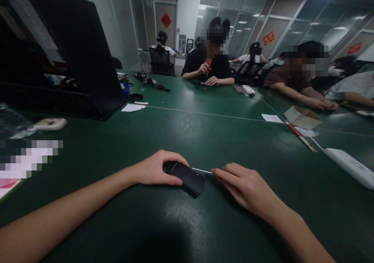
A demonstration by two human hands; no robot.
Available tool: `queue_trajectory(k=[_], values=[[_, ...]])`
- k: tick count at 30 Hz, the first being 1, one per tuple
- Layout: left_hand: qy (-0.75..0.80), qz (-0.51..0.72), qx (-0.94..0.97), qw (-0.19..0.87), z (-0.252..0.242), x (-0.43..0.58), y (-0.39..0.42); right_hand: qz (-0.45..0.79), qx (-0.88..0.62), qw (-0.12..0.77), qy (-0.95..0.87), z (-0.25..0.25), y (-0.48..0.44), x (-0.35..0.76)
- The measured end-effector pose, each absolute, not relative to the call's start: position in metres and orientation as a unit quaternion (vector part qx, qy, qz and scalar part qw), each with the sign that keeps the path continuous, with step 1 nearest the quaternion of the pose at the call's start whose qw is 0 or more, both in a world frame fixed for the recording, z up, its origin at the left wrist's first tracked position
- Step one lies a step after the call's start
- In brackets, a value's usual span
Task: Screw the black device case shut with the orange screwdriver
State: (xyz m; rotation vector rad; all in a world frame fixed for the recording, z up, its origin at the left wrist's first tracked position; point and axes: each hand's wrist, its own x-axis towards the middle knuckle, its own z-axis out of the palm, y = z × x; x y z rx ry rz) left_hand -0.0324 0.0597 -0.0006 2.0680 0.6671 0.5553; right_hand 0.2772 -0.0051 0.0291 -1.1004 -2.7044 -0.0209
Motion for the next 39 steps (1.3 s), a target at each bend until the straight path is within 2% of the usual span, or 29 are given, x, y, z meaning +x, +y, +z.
queue_trajectory(k=[5, 15, 24, 27, 32, 35, 39], values=[[0.271, 0.229, 0.809, 0.468, 0.0, -0.032, 0.058, -0.008, -0.375, 0.106, -0.921, 0.028, -0.004, 0.276], [0.299, 0.229, 0.806, 0.457, 0.0, -0.031, 0.057, -0.035, -0.393, 0.129, -0.91, 0.011, -0.009, 0.261], [0.308, 0.428, 0.564, 0.635, -0.019, -0.026, 0.067, 0.022, -0.522, 0.123, -0.844, 0.005, 0.0, 0.266], [0.283, 0.46, 0.484, 0.688, -0.021, -0.024, 0.07, 0.02, -0.54, 0.119, -0.833, 0.005, 0.002, 0.265], [0.261, 0.467, 0.434, 0.725, -0.014, -0.022, 0.069, 0.007, -0.496, 0.202, -0.844, 0.009, -0.005, 0.255], [0.256, 0.468, 0.43, 0.728, -0.012, -0.022, 0.068, 0.067, -0.465, 0.258, -0.844, 0.006, -0.016, 0.233], [0.237, 0.455, 0.414, 0.752, -0.011, -0.022, 0.067, 0.148, -0.505, 0.268, -0.807, -0.003, -0.026, 0.201]])
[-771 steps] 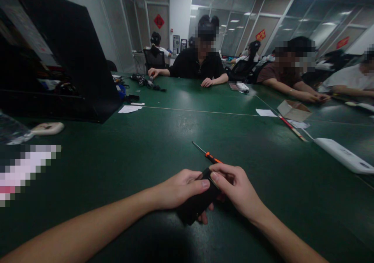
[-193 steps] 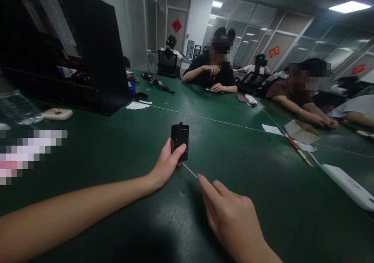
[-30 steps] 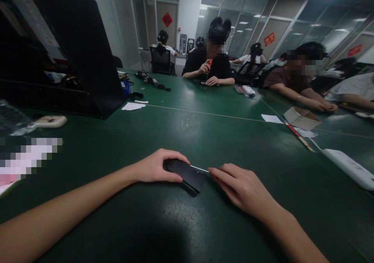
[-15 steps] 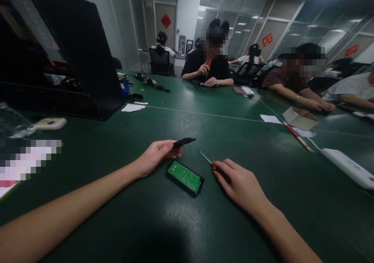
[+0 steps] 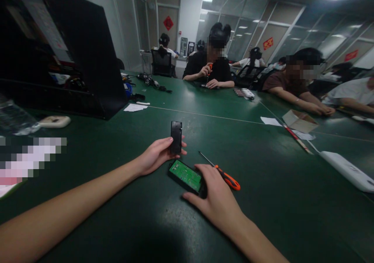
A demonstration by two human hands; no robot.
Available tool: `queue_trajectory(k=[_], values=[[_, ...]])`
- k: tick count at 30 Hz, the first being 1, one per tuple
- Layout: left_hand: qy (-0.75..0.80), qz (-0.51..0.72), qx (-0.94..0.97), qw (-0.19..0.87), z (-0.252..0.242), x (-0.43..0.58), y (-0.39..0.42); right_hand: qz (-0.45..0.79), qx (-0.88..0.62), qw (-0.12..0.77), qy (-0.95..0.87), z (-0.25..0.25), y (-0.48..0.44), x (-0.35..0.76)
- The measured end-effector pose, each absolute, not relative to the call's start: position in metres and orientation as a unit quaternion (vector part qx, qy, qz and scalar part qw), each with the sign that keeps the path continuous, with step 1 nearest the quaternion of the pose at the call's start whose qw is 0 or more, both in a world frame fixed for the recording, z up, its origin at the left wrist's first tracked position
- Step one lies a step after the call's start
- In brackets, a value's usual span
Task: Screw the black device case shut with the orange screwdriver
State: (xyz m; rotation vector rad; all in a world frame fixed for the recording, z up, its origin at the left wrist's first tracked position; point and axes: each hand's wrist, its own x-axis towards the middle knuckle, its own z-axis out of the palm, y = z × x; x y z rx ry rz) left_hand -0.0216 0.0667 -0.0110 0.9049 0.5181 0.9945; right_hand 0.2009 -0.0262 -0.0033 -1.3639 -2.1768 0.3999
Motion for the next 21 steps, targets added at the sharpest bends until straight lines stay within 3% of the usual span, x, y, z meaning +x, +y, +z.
queue_trajectory(k=[4, 9, 13, 21], values=[[0.212, 0.447, 0.387, 0.778, -0.011, -0.023, 0.065, 0.236, -0.535, 0.308, -0.75, -0.004, -0.026, 0.196], [0.18, 0.426, 0.394, 0.794, -0.011, -0.025, 0.063, 0.427, -0.526, 0.457, -0.575, 0.003, -0.023, 0.211], [0.164, 0.394, 0.406, 0.808, -0.012, -0.024, 0.059, 0.429, -0.507, 0.517, -0.54, 0.005, -0.022, 0.215], [0.176, 0.345, 0.489, 0.782, -0.015, -0.021, 0.053, 0.395, -0.489, 0.501, -0.595, 0.002, -0.026, 0.211]])
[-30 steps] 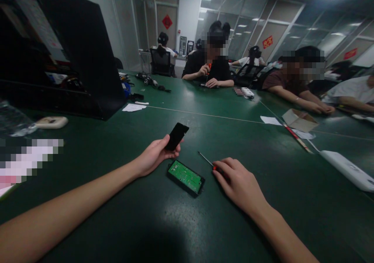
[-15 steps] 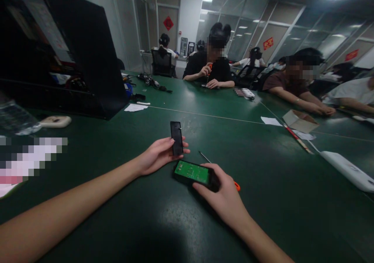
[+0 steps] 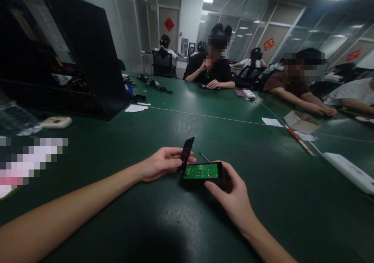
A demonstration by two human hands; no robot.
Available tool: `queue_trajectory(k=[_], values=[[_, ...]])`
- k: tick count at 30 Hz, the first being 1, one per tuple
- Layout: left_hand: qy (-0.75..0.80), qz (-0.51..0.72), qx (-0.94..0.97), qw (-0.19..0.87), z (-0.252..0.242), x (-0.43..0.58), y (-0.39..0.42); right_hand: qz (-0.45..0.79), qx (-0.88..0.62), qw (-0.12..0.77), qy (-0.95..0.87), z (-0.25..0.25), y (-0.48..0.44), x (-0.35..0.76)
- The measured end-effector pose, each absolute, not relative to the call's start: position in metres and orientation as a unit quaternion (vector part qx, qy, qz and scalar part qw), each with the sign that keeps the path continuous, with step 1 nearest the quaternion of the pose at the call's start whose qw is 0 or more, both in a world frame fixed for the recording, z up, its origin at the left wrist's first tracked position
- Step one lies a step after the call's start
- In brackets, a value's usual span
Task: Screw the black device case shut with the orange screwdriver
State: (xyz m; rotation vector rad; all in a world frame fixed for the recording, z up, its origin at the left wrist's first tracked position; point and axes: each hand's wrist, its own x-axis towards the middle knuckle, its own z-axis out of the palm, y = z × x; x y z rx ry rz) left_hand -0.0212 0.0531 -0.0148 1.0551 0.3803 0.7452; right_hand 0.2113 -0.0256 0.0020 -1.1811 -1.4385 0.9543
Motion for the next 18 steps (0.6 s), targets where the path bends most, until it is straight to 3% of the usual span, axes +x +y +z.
queue_trajectory(k=[10, 18], values=[[0.247, 0.333, 0.574, 0.706, -0.009, -0.016, 0.048, 0.334, -0.508, 0.479, -0.633, 0.006, -0.027, 0.209], [0.298, 0.302, 0.707, 0.566, 0.005, -0.012, 0.035, 0.354, -0.502, 0.471, -0.633, -0.002, -0.027, 0.212]])
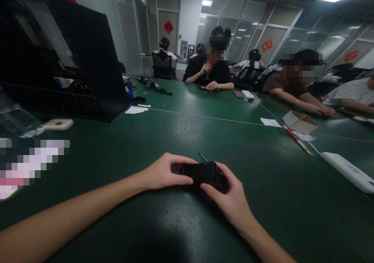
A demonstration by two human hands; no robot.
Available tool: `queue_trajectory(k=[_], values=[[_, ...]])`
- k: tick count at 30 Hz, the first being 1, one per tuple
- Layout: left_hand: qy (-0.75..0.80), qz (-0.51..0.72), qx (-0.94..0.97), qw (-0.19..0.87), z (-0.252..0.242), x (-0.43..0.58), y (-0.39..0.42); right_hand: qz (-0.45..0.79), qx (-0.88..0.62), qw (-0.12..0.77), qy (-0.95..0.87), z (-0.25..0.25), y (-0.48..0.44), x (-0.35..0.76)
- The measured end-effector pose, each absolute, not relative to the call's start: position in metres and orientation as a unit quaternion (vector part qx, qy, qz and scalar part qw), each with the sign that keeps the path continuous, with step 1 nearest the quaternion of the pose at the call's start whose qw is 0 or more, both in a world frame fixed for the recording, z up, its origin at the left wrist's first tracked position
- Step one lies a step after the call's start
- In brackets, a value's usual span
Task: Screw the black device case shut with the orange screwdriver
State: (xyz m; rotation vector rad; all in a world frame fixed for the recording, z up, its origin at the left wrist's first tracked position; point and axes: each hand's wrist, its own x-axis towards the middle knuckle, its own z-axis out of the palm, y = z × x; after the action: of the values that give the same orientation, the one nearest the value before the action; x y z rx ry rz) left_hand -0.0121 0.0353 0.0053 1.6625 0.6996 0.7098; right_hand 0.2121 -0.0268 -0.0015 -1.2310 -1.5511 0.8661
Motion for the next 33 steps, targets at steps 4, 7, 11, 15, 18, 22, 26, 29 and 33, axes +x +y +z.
queue_trajectory(k=[4, 7, 11, 15, 18, 22, 26, 29, 33], values=[[0.293, 0.315, 0.721, 0.543, 0.003, -0.01, 0.033, 0.406, -0.484, 0.478, -0.611, -0.001, -0.026, 0.212], [0.287, 0.319, 0.7, 0.571, -0.004, -0.006, 0.032, 0.425, -0.474, 0.478, -0.606, -0.001, -0.026, 0.213], [0.267, 0.342, 0.707, 0.559, -0.009, -0.005, 0.033, 0.416, -0.464, 0.478, -0.619, 0.0, -0.027, 0.214], [0.237, 0.358, 0.755, 0.495, -0.006, -0.006, 0.032, 0.411, -0.458, 0.469, -0.634, 0.003, -0.027, 0.212], [0.25, 0.37, 0.752, 0.485, -0.005, -0.005, 0.031, 0.431, -0.475, 0.453, -0.619, 0.004, -0.025, 0.212], [0.234, 0.38, 0.624, 0.641, -0.01, -0.005, 0.032, 0.469, -0.467, 0.465, -0.588, -0.003, -0.022, 0.218], [0.197, 0.353, 0.543, 0.736, -0.014, -0.007, 0.037, 0.499, -0.446, 0.489, -0.559, -0.011, -0.018, 0.224], [0.214, 0.336, 0.546, 0.737, -0.013, -0.009, 0.039, 0.487, -0.454, 0.479, -0.572, -0.013, -0.016, 0.226], [0.244, 0.339, 0.642, 0.643, -0.008, -0.011, 0.039, 0.472, -0.466, 0.466, -0.585, -0.013, -0.016, 0.227]])
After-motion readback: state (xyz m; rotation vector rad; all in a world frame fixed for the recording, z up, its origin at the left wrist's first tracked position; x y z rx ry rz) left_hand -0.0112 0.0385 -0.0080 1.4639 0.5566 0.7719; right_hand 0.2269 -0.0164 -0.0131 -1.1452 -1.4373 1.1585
